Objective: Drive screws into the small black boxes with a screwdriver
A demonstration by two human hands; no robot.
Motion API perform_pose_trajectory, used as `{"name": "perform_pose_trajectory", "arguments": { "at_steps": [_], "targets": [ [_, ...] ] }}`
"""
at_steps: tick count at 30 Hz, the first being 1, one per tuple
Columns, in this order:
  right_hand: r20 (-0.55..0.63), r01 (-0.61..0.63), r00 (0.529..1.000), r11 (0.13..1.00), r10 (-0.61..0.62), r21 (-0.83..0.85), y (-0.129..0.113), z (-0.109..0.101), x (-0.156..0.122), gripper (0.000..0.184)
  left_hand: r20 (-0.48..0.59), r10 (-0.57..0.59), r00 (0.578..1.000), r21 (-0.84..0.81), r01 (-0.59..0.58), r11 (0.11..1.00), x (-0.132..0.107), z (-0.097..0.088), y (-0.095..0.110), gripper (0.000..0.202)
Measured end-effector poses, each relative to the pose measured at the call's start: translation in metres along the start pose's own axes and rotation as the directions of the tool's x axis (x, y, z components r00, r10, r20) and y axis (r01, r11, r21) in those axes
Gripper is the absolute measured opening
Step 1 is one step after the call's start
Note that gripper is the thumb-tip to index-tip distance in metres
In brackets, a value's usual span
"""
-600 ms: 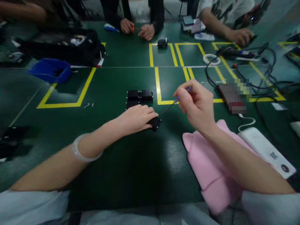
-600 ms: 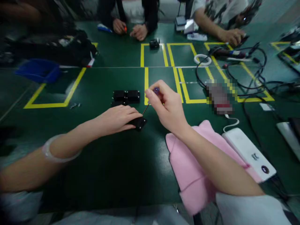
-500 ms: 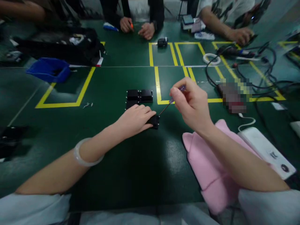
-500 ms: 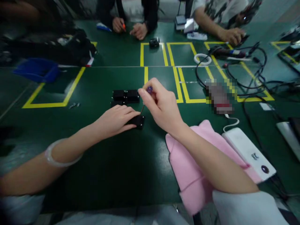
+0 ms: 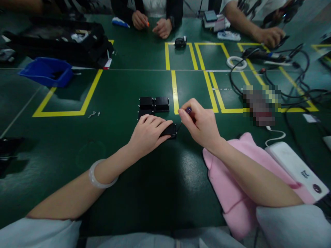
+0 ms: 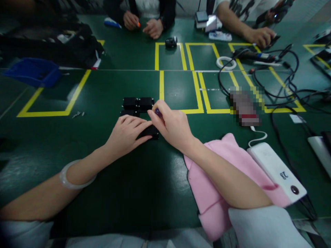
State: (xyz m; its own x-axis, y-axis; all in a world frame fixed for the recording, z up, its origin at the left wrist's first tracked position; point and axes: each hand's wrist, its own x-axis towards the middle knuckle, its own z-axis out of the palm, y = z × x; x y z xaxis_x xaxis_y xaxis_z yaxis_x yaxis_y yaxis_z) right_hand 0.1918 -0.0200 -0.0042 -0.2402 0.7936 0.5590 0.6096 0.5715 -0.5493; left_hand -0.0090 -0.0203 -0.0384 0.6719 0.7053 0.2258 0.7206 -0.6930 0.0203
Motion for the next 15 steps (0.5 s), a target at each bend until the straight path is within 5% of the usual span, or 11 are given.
{"name": "perform_pose_trajectory", "arguments": {
  "at_steps": [9,15],
  "targets": [
    [0.026,-0.006,1.0,1.0,0.006,0.008,-0.0017,-0.0006,-0.0015,0.021,-0.02,-0.004,1.0,-0.018,0.003,1.0,-0.0019,0.0021,-0.0005,0.04],
    [0.106,0.002,0.994,0.99,0.014,-0.144,-0.0059,-0.0023,-0.0007,0.024,-0.034,0.007,0.999,-0.011,-0.007,1.0,-0.0025,0.0036,-0.0012,0.042]
  ]
}}
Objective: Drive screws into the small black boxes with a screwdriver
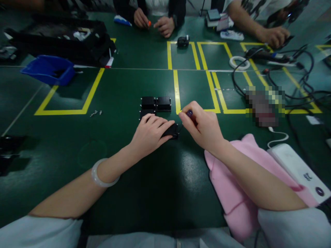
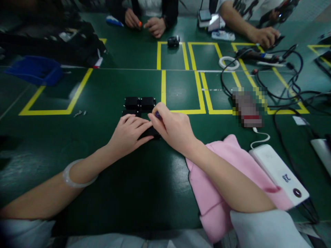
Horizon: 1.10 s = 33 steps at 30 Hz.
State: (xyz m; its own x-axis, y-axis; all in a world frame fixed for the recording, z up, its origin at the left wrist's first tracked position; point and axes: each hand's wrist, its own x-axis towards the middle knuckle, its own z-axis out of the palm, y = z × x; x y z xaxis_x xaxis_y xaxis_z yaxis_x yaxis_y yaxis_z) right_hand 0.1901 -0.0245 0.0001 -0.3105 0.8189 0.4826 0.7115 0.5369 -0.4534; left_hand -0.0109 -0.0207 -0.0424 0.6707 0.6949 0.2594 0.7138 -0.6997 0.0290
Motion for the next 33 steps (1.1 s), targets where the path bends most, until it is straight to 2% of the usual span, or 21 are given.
{"name": "perform_pose_trajectory", "arguments": {
  "at_steps": [3,7,11,15,18,21,27,30,33],
  "targets": [
    [0.083,0.033,0.996,0.987,-0.02,-0.155,-0.007,-0.004,0.0,0.026,-0.003,-0.001,1.0,0.004,0.001,1.0,0.0,0.001,0.0,0.042],
    [0.131,0.194,0.978,0.93,-0.16,-0.312,-0.015,-0.01,-0.001,0.02,-0.018,-0.001,1.0,0.0,0.001,1.0,-0.001,0.002,0.0,0.041],
    [0.115,0.152,0.987,0.881,-0.112,-0.448,-0.015,-0.015,-0.001,0.023,-0.023,0.0,1.0,-0.016,-0.001,1.0,-0.002,0.003,0.0,0.041],
    [0.133,0.137,0.988,0.875,-0.083,-0.465,-0.016,-0.018,0.0,0.037,-0.016,-0.005,1.0,-0.022,0.005,1.0,-0.002,0.002,0.001,0.041],
    [0.173,0.129,0.983,0.878,-0.053,-0.46,-0.018,-0.02,0.0,0.027,-0.01,-0.008,1.0,-0.036,0.007,0.999,-0.002,0.002,0.001,0.04],
    [0.163,0.13,0.985,0.885,-0.062,-0.448,-0.019,-0.021,-0.001,0.019,-0.018,-0.002,1.0,-0.043,0.002,0.999,-0.002,0.003,0.0,0.039],
    [0.118,0.227,0.974,0.862,-0.194,-0.453,-0.021,-0.017,-0.005,0.027,-0.043,0.005,0.999,-0.038,-0.006,0.999,-0.003,0.006,-0.001,0.04],
    [0.125,0.215,0.976,0.871,-0.177,-0.442,-0.021,-0.015,-0.006,0.018,-0.04,-0.001,0.999,-0.04,-0.001,0.999,-0.003,0.006,0.0,0.04],
    [0.126,0.183,0.982,0.893,-0.143,-0.411,-0.02,-0.016,-0.004,0.019,-0.038,-0.004,0.999,-0.04,0.003,0.999,-0.003,0.005,0.0,0.04]
  ]
}}
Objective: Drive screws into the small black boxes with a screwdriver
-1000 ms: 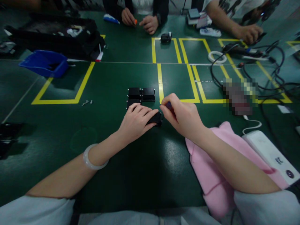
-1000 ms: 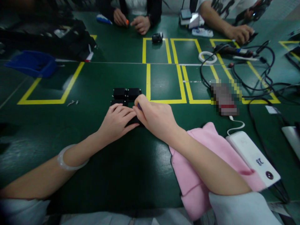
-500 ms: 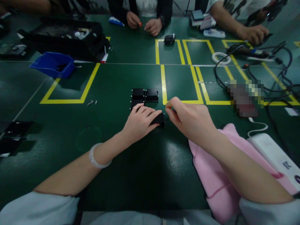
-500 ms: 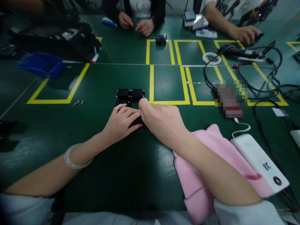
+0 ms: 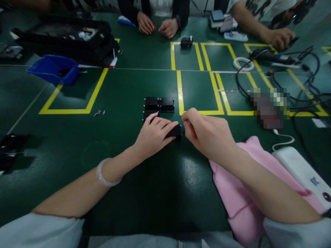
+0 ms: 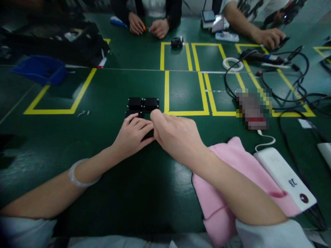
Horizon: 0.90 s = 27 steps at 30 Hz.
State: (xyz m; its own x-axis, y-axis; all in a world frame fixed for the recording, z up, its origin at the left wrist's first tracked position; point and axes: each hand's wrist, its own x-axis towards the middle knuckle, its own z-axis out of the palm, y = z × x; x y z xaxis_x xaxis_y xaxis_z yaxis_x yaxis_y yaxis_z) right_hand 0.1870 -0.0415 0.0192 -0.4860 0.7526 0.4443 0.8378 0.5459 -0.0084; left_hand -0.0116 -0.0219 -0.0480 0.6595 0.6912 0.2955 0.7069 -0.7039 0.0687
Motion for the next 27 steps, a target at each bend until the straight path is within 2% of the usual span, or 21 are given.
{"name": "perform_pose_trajectory", "arguments": {
  "at_steps": [5,10,16,22,27],
  "targets": [
    [0.014,-0.045,0.999,0.998,0.046,-0.033,0.0031,0.0007,0.003,0.033,0.005,-0.007,1.0,-0.005,0.007,1.0,-0.0002,-0.0005,0.0004,0.039],
    [0.009,-0.069,0.998,0.997,0.069,-0.023,0.0055,0.0041,0.0027,0.023,0.009,-0.015,1.0,-0.015,0.015,1.0,-0.0014,0.0013,-0.0005,0.039],
    [0.071,-0.11,0.991,0.994,0.111,-0.018,0.0071,0.0017,0.0041,0.035,0.007,-0.022,1.0,-0.037,0.022,0.999,-0.0016,0.001,-0.0001,0.04],
    [0.016,-0.081,0.997,0.996,0.081,0.023,0.0061,0.0039,0.0024,0.026,0.015,-0.023,1.0,-0.029,0.024,0.999,-0.0017,0.0019,-0.0007,0.04],
    [0.039,-0.096,0.995,0.995,0.096,-0.006,0.0067,0.0025,0.0023,0.035,0.004,-0.026,1.0,-0.04,0.026,0.999,-0.002,0.0023,-0.0011,0.04]
  ]
}}
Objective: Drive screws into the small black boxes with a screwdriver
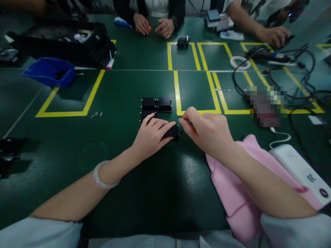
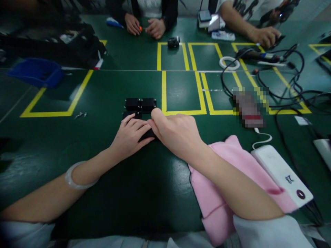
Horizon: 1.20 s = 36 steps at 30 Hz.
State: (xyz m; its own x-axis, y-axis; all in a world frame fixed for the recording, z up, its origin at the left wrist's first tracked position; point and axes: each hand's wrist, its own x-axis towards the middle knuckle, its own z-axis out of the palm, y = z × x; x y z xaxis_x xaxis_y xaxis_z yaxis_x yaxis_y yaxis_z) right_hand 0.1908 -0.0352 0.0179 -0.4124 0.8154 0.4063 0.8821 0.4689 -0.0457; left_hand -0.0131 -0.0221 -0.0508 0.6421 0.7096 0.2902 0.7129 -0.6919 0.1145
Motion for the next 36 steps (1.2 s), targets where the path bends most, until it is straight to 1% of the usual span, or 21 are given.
{"name": "perform_pose_trajectory", "arguments": {
  "at_steps": [6,11,15,19,22,27,33,36],
  "targets": [
    [-0.021,0.031,0.999,0.999,-0.031,0.021,0.001,0.0008,-0.001,0.028,0.003,0.008,1.0,0.01,-0.008,1.0,0.0003,-0.0001,0.0004,0.04],
    [-0.026,0.063,0.998,0.998,-0.064,-0.024,0.0016,0.0007,-0.0024,0.033,0.012,0.01,1.0,0.023,-0.011,1.0,0.0003,-0.0002,0.0002,0.041],
    [-0.037,0.062,0.997,0.998,-0.062,-0.017,0.0008,0.0013,-0.0028,0.027,0.007,0.008,1.0,0.011,-0.008,1.0,0.0006,-0.0001,0.0,0.039],
    [-0.032,0.078,0.997,0.997,-0.077,0.03,0.0007,0.0015,-0.0034,0.029,0.003,0.003,1.0,0.004,-0.003,1.0,0.0008,-0.0002,0.0,0.039],
    [-0.037,0.092,0.995,0.996,-0.091,0.017,0.0008,0.0023,-0.0041,0.032,0.002,0.008,1.0,0.006,-0.008,1.0,0.001,-0.0002,0.0,0.041],
    [-0.048,0.082,0.995,0.997,-0.082,-0.003,-0.0005,0.004,-0.0037,0.025,0.004,0.01,1.0,0.012,-0.01,1.0,0.0016,0.0003,0.0002,0.041],
    [-0.044,0.11,0.993,0.994,-0.109,0.026,0.0,0.0039,-0.0044,0.032,0.0,0.015,1.0,0.028,-0.015,0.999,0.0015,0.0009,-0.0002,0.042],
    [-0.059,0.103,0.993,0.995,-0.102,0.003,0.0003,0.0056,-0.0049,0.026,0.004,0.017,1.0,0.033,-0.017,0.999,0.0014,0.0012,-0.0004,0.042]
  ]
}}
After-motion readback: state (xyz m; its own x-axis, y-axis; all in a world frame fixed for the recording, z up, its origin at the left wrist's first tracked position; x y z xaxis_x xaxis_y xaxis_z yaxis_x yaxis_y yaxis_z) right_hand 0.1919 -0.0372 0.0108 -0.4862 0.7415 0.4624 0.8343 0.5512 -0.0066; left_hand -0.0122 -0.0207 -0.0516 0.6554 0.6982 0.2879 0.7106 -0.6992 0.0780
